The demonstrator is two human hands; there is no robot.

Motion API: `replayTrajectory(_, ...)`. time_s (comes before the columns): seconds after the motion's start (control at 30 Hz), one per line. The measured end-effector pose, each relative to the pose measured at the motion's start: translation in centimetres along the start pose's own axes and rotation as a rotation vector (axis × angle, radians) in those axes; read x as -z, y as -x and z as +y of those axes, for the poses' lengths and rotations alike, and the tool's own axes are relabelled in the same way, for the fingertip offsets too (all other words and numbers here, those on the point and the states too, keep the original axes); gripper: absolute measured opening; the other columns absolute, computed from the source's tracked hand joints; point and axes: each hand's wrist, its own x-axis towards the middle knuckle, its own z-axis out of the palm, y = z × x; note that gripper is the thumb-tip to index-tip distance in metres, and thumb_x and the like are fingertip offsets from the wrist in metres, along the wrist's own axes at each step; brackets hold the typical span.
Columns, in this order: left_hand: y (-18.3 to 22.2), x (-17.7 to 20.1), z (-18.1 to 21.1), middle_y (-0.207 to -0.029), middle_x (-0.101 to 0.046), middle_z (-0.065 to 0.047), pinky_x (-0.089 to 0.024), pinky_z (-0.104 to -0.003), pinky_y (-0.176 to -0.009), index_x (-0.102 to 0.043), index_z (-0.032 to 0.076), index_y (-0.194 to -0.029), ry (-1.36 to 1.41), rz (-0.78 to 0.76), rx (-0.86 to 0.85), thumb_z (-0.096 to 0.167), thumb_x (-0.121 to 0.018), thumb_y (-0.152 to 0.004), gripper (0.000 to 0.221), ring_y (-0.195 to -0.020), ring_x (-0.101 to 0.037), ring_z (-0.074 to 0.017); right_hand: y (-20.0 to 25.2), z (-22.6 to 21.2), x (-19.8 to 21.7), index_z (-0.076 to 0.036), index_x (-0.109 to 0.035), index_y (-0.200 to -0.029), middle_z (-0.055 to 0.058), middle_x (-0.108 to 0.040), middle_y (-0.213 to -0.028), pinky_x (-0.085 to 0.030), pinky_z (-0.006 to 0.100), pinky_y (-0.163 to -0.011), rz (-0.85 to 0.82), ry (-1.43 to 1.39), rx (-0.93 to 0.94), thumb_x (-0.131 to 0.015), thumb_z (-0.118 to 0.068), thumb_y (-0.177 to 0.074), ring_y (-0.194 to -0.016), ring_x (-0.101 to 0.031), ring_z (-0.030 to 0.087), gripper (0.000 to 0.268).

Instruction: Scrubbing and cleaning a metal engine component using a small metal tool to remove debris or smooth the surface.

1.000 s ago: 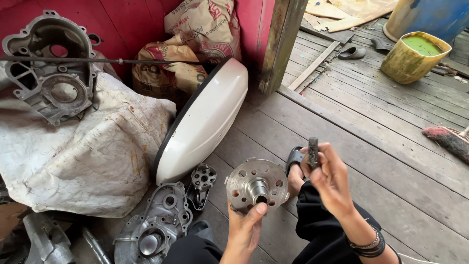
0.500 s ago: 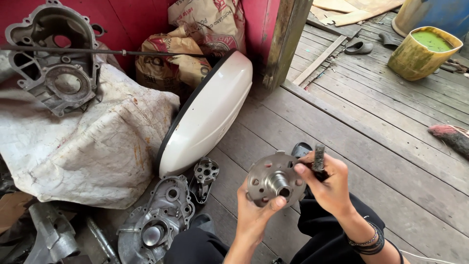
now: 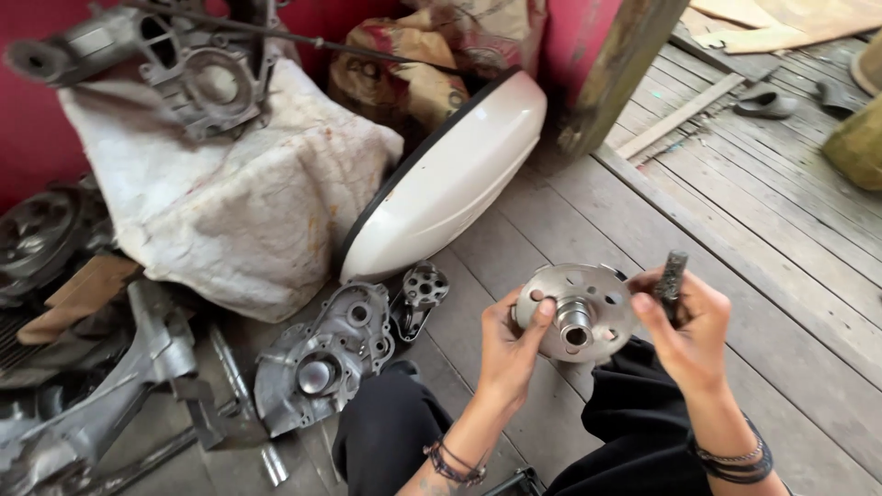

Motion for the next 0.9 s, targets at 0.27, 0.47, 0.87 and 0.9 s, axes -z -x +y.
replayTrajectory(0.27, -0.1, -0.4, 0.1, -0.066, -0.057, 0.003, -0.04, -0.021, -0.054, -0.061, 0.004, -0.069, -0.022, 0.077, -0.064, 0.019, -0.076, -0.089, 0.029, -0.059, -0.045, -0.0047, -0.1, -0.7, -0.5, 0.008, -0.059, -0.106, 0.003, -0.045, -0.071, -0.047, 0.027, -0.075, -0.083, 0.011, 0.095, -0.048, -0.047, -0.103, -0.07, -0.059, 0.016, 0.057)
replayTrajectory(0.47, 0.0, -0.2, 0.3, -0.062, -0.049, 0.005, -0.033, -0.023, -0.052, -0.059, 0.003, -0.069, -0.172, 0.11, -0.213, 0.029, -0.065, -0.099, 0.041, -0.056, -0.037, -0.005, 0.1, -1.2, -0.9, 0.007, -0.057, -0.112, 0.008, -0.061, -0.083, -0.037, 0.021, -0.061, -0.087, -0.037, 0.045, -0.036, -0.025, -0.11, -0.064, -0.052, 0.011, 0.037)
replayTrajectory(0.87, -0.1, -0.1, 1.3, -0.06, -0.045, 0.006, -0.029, -0.023, -0.051, -0.067, 0.0, -0.075, -0.37, 0.133, -0.35, 0.029, -0.069, -0.095, 0.035, -0.055, -0.033, -0.0059, -0.3, -2.0, -1.0, 0.004, -0.053, -0.119, 0.01, -0.064, -0.098, -0.049, 0.028, -0.071, -0.204, 0.127, 0.119, -0.059, -0.016, -0.094, -0.074, -0.06, 0.018, 0.033)
replayTrajectory(0.9, -0.2, 0.0, 1.1, -0.06, -0.044, 0.006, -0.029, -0.023, -0.051, -0.066, 0.001, -0.074, -0.358, 0.147, -0.347, 0.032, -0.069, -0.095, 0.037, -0.054, -0.033, -0.0056, -0.3, -2.3, -1.2, 0.003, -0.053, -0.12, 0.008, -0.066, -0.083, -0.046, 0.025, -0.065, -0.211, 0.169, 0.127, -0.063, -0.022, -0.094, -0.065, -0.053, 0.014, 0.037)
